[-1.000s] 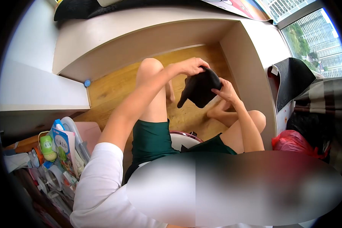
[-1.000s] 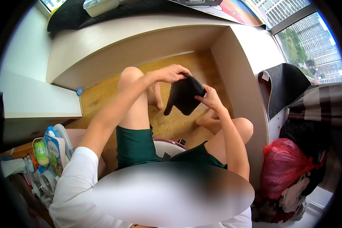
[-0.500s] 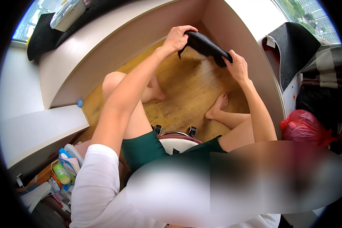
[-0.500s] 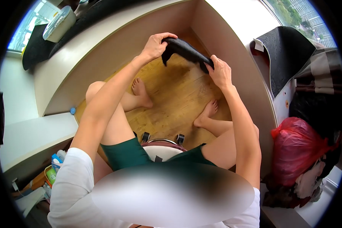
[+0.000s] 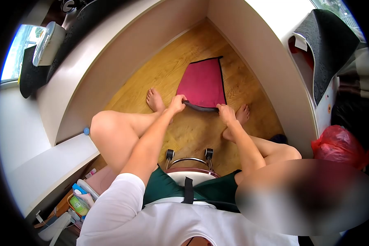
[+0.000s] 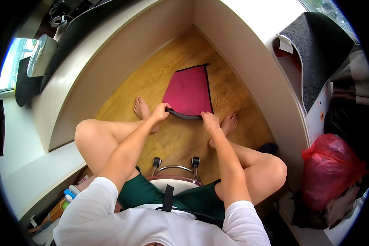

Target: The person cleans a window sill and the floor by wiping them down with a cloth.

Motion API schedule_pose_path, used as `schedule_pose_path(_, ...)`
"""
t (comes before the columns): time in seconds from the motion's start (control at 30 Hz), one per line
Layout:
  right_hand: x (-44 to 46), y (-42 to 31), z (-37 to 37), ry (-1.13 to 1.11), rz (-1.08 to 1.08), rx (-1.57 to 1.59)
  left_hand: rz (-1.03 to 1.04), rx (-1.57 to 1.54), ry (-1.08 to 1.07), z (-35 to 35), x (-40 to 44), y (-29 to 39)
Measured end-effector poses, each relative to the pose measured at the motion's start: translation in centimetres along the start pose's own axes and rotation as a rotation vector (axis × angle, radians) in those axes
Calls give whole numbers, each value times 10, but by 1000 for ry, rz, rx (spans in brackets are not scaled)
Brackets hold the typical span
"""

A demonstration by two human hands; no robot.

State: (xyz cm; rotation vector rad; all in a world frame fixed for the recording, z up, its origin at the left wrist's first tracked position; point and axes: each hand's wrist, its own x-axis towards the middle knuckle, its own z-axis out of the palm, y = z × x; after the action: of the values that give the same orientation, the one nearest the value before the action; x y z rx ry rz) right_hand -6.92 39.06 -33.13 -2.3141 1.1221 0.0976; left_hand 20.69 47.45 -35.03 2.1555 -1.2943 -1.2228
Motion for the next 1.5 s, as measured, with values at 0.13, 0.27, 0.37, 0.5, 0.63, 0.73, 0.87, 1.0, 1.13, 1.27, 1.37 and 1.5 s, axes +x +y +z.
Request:
schedule_pose_path(0.13, 33, 12, -22, -89, 59, 67, -86, -164, 71, -1, 34, -15)
schedule_pose_path(0.27, 89, -4, -80, 343, -27, 66, -61, -242, 441, -39, 68, 20)
schedule_pose_path(0.37, 117, -14, -91, 447, -17, 101, 194, 154, 337, -95, 60, 65)
schedule_pose_path(0.5, 126, -16, -53, 186, 91, 175, 298, 464, -323, -154, 12, 157)
schedule_pose_path(0.63, 138, -31, 6, 0, 328, 310, 739, 950, -354, -159, -66, 202)
schedule_pose_path(0.73, 151, -52, 15, 5, 319, 258, 512, 775, -672, -157, -87, 213)
schedule_pose_path(0.87, 156, -61, 27, -127, 237, 87, 516, 974, -534, -170, -81, 226)
schedule_pose_path(1.0, 119, -64, 50, -116, 108, -63, 530, 961, -251, -161, -60, 196)
schedule_pose_path(1.13, 53, -71, 79, -78, 47, -42, 490, 939, -497, -130, -38, 171)
schedule_pose_path(1.27, -13, -77, 87, -170, 9, -30, 398, 874, -677, -29, -28, 64)
schedule_pose_path(1.37, -63, -69, 104, -204, -40, -30, 216, 833, -760, 44, -39, 10)
schedule_pose_path(1.5, -93, -46, 103, -175, 29, 4, 93, 673, -659, 72, -83, 26)
